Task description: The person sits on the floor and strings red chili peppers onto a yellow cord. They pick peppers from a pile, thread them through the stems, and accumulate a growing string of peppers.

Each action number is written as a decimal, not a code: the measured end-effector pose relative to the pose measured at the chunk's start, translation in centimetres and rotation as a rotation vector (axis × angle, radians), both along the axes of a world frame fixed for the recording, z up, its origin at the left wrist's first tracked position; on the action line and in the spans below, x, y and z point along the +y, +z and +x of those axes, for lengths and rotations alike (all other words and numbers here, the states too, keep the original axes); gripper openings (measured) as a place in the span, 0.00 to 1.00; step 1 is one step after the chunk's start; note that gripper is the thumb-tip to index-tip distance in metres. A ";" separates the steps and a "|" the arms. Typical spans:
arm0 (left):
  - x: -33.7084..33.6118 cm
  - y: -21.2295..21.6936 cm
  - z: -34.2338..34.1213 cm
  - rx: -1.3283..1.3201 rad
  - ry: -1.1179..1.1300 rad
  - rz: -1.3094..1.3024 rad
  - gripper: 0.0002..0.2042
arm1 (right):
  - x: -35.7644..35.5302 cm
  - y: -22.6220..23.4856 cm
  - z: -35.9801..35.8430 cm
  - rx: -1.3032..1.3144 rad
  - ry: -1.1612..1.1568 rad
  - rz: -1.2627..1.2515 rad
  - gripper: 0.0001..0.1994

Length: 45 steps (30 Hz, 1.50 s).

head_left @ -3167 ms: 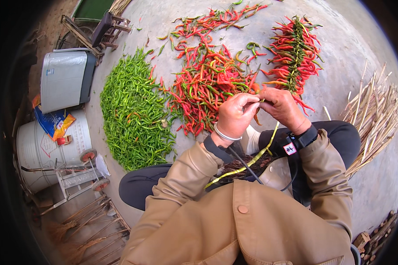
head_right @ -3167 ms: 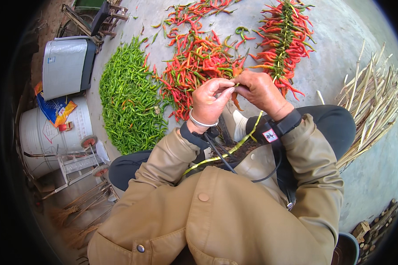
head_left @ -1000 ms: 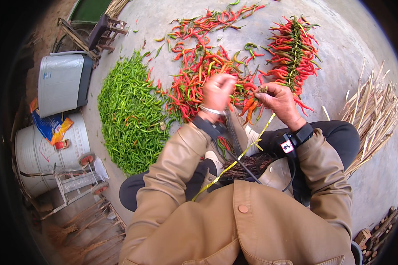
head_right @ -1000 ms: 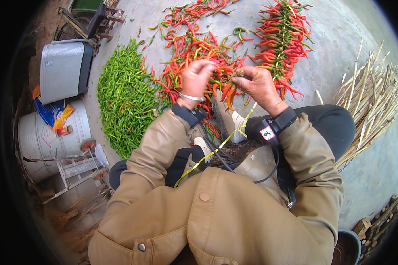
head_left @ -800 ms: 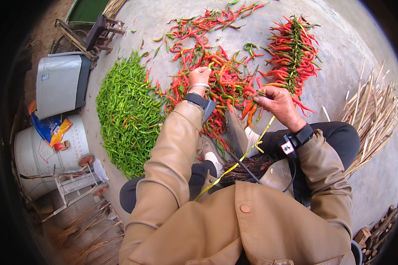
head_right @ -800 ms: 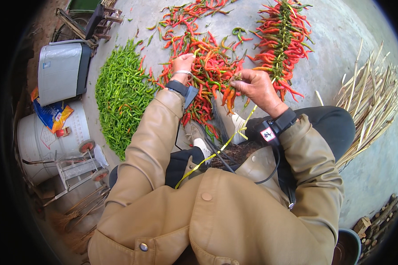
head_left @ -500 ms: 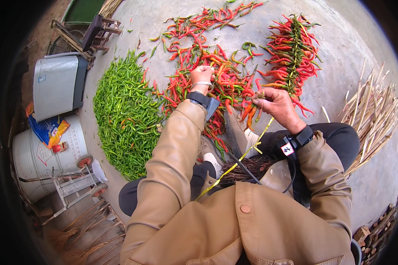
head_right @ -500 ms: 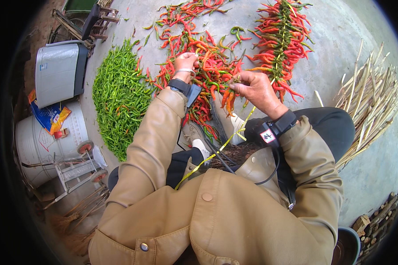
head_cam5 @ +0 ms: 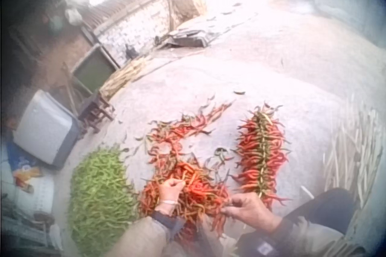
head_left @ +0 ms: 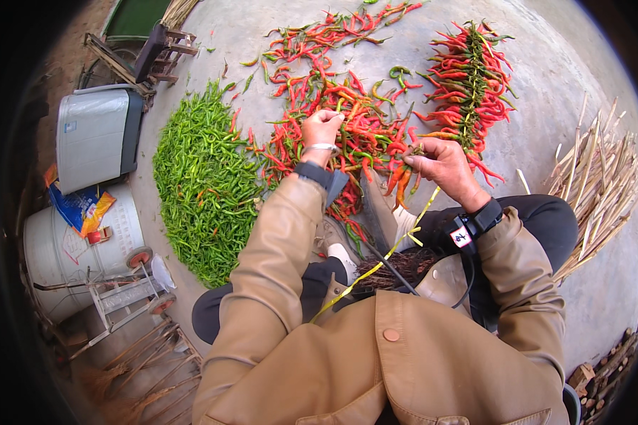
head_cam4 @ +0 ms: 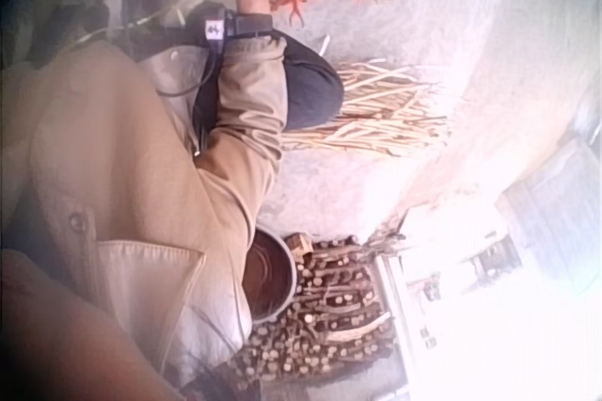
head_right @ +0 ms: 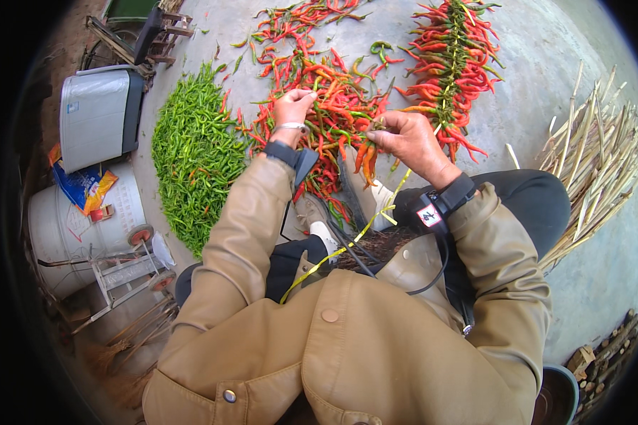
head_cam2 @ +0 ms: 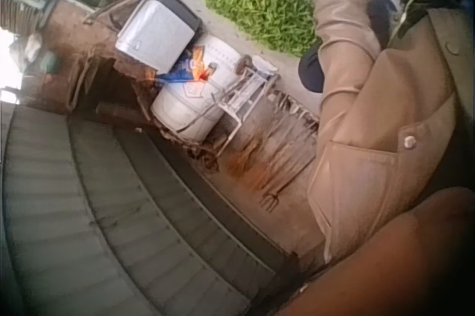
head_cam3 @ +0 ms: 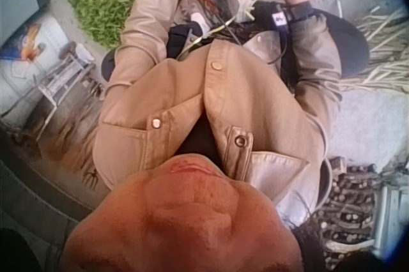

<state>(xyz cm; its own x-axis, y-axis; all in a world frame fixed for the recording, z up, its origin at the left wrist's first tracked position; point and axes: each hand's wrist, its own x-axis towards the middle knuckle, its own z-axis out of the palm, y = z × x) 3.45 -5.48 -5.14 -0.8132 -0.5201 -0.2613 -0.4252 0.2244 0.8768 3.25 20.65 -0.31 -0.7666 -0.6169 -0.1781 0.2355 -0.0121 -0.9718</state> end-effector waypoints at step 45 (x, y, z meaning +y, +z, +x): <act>0.9 -0.2 4.3 0.242 -0.487 -0.983 0.17 | 0.4 -0.7 -1.0 0.003 -0.281 -0.084 0.05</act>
<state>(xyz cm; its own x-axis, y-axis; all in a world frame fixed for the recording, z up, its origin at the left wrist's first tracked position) 7.78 -4.58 -5.32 -0.9598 -0.0258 0.2796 0.0543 0.9599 0.2752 2.26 21.09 -1.01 -0.9099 -0.3931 -0.1328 0.2085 -0.1563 -0.9654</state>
